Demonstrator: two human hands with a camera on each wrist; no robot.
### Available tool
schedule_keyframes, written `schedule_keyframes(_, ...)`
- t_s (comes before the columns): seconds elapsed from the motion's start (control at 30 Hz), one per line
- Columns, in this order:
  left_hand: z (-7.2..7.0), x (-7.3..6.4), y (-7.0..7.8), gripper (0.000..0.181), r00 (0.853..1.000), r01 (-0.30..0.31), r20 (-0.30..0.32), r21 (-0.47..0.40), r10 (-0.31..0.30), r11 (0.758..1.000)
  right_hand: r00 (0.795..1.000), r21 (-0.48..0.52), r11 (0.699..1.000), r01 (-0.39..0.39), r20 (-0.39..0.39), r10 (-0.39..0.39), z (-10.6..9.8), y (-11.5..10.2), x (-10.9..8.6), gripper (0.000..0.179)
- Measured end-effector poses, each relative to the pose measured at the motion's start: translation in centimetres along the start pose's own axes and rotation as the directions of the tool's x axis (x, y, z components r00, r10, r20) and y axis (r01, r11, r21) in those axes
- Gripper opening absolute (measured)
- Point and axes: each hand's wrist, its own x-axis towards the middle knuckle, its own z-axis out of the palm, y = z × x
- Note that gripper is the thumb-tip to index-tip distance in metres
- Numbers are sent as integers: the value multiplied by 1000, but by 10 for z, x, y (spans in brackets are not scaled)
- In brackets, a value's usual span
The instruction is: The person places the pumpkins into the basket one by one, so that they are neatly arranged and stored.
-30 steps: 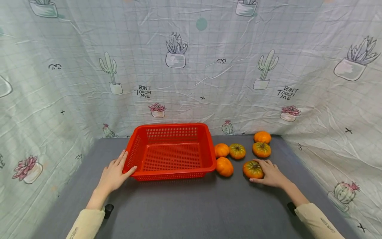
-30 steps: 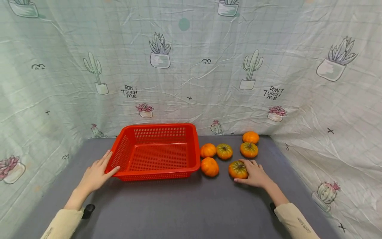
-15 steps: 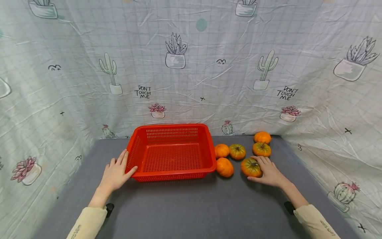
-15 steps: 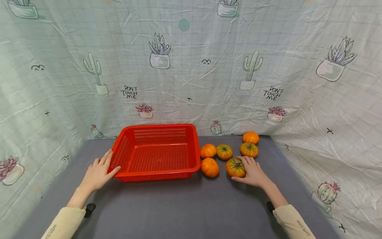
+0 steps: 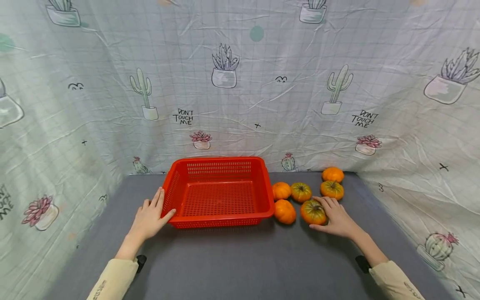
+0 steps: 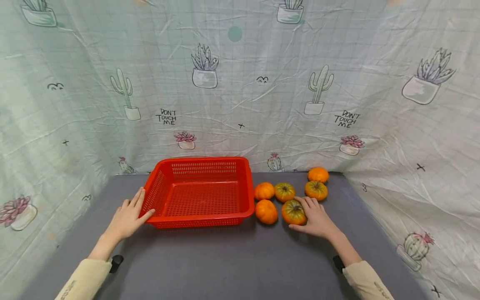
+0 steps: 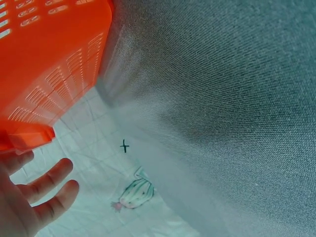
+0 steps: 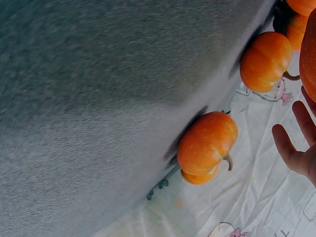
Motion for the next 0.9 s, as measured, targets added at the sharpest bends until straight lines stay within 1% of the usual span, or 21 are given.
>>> schedule_keyframes(0.2, 1, -1, 0, 80, 1000, 10, 7, -8, -9, 1000, 1000, 15, 1000, 14, -20, -14, 0, -7, 5, 83)
schedule_keyframes(0.37, 0, 0, 1, 78, 1000, 1, -10, -11, -1, 1000, 1000, 19, 1000, 17, -18, -16, 0, -11, 9, 81)
schedule_keyframes(0.53, 0, 1, 1, 77, 1000, -3, -16, -8, 3, 1000, 999, 9, 1000, 28, -39, -28, -1, -16, 13, 82)
schedule_keyframes(0.67, 0, 1, 1, 77, 1000, -5, -15, -5, 5, 1000, 999, 3, 1000, 16, -39, -16, -3, -24, 17, 85)
schedule_keyframes(0.9, 0, 1, 0, 77, 1000, -6, -11, -6, 6, 1000, 998, -42, 998, 37, -40, -39, -8, -35, 29, 82)
